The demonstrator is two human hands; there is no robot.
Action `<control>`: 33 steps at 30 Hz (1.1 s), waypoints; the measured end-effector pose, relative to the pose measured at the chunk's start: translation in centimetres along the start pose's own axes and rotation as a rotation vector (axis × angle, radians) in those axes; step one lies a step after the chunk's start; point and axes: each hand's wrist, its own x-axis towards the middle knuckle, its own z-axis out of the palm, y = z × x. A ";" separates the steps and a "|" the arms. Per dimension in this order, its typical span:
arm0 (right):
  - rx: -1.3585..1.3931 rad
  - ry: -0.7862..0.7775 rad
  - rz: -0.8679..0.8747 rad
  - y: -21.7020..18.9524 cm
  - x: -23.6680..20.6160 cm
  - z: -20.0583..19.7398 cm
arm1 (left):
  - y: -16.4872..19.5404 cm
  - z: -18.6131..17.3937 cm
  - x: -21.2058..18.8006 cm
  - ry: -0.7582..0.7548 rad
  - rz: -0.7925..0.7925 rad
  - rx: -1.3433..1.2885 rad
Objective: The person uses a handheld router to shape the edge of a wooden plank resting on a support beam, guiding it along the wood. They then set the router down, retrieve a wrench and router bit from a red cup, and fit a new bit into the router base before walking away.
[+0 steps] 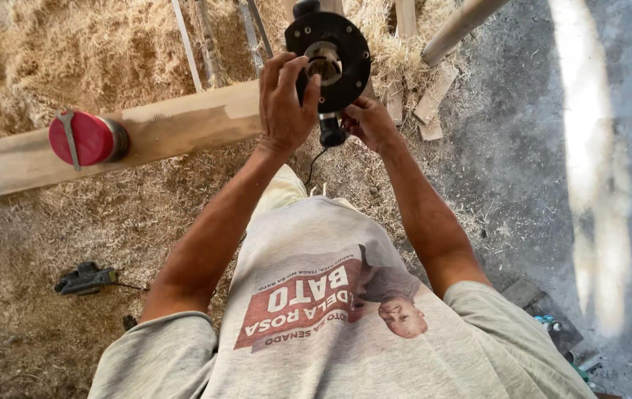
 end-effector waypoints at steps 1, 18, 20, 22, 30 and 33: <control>0.071 0.018 -0.001 0.2 -0.1 0.2 | 0.1 -0.2 -0.8 0.045 -0.035 0.012; -0.274 -0.111 -0.353 -1.5 -1.5 1.0 | 3.6 6.2 -3.0 -0.148 -0.549 -0.072; -0.467 -0.085 -0.474 -1.6 -1.6 0.8 | 3.6 6.3 -3.2 -0.119 -0.524 -0.112; -0.621 -0.005 -0.558 -1.7 -1.9 0.7 | 3.7 6.3 -3.6 -0.214 -0.669 -0.166; 0.276 -0.347 -0.208 -0.8 -1.4 -0.2 | 3.5 6.6 -4.3 -0.140 -0.565 -0.175; 0.324 -0.308 -0.179 -0.3 -0.9 -0.4 | 3.2 7.1 -4.8 -0.161 -0.609 -0.154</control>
